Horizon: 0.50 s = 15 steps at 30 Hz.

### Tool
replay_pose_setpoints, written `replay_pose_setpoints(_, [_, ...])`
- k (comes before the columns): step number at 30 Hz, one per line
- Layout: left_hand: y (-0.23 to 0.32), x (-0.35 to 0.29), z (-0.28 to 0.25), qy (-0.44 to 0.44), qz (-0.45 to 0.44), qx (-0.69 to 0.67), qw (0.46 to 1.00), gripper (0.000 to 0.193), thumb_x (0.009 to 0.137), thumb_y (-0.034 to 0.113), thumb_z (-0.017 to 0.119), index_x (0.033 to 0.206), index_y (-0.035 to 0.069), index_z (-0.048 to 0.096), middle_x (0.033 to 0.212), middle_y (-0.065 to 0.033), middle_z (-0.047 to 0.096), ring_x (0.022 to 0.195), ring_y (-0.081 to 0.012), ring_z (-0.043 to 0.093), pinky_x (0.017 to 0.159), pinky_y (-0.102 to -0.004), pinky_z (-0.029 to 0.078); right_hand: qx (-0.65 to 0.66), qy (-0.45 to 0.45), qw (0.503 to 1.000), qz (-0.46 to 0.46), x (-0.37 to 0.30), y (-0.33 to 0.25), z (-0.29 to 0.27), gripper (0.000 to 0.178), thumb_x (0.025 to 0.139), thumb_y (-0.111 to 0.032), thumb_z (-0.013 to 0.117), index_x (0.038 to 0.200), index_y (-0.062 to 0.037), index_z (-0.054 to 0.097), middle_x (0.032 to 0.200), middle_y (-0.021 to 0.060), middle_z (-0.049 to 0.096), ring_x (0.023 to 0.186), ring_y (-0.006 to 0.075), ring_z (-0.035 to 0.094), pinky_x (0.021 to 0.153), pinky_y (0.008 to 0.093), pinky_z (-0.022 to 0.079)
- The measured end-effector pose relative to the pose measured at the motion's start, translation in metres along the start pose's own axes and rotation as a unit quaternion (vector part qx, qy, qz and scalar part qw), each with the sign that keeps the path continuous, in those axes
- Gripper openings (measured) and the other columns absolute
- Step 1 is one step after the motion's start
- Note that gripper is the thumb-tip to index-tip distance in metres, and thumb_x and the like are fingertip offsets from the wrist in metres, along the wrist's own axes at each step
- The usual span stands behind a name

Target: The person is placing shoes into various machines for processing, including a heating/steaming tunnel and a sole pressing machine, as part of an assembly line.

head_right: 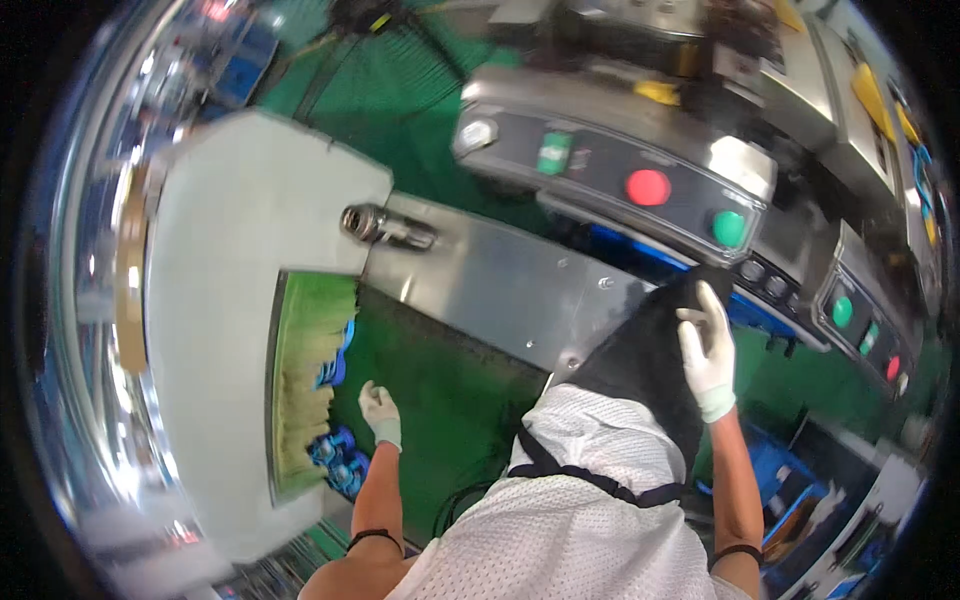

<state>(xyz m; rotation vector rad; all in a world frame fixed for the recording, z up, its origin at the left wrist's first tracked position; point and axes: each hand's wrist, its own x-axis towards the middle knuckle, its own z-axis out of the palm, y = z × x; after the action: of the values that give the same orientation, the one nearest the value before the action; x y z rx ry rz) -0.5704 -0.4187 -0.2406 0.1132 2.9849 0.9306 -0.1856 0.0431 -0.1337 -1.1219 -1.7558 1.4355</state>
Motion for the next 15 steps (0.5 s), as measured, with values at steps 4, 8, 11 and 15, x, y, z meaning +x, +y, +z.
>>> replay_pose_setpoints(4, [-0.125, -0.043, -0.083, 0.154, -0.100, 0.294, 0.938, 0.059, 0.091, 0.018, 0.073, 0.142, 0.005, 0.048, 0.133, -0.0222, 0.053, 0.116, -0.0418, 0.057, 0.097, -0.0511, 0.050, -0.042, -0.053, 0.996, 0.052, 0.010, 0.000, 0.012, 0.054, 0.103, -0.007, 0.056, 0.155, -0.0026, 0.041, 0.136, 0.0093, 0.060, 0.098, 0.0106, 0.062, 0.083, 0.0239, 0.051])
replay_pose_setpoints(8, [-0.202, -0.063, -0.150, 0.206, -0.347, 0.356, 0.843, 0.079, 0.091, 0.050, 0.071, 0.152, 0.010, 0.040, 0.143, -0.0249, 0.048, 0.121, -0.0477, 0.056, 0.097, -0.0548, 0.051, -0.132, -0.098, 0.985, 0.052, 0.014, -0.021, 0.025, 0.054, 0.103, -0.009, 0.057, 0.155, -0.0045, 0.043, 0.116, 0.0060, 0.067, 0.085, 0.0063, 0.056, 0.078, 0.0215, 0.049])
replay_pose_setpoints(11, [-0.257, -0.040, -0.168, 0.225, -0.378, 0.243, 0.865, 0.088, 0.093, 0.056, 0.068, 0.155, 0.004, 0.035, 0.147, -0.0281, 0.047, 0.127, -0.0474, 0.054, 0.103, -0.0545, 0.049, -0.164, -0.133, 0.976, 0.059, 0.019, -0.042, 0.030, 0.055, 0.103, -0.008, 0.059, 0.155, -0.0042, 0.042, 0.114, 0.0038, 0.067, 0.091, 0.0065, 0.058, 0.085, 0.0220, 0.049])
replay_pose_setpoints(15, [-0.324, -0.015, -0.181, 0.327, -0.422, 0.144, 0.833, 0.069, 0.098, 0.036, 0.067, 0.140, -0.013, 0.044, 0.129, -0.0388, 0.057, 0.119, -0.0513, 0.060, 0.098, -0.0555, 0.052, -0.203, -0.175, 0.963, 0.004, 0.043, -0.034, 0.030, 0.055, 0.102, -0.007, 0.062, 0.154, -0.0031, 0.043, 0.114, 0.0037, 0.067, 0.108, 0.0093, 0.061, 0.099, 0.0253, 0.047])
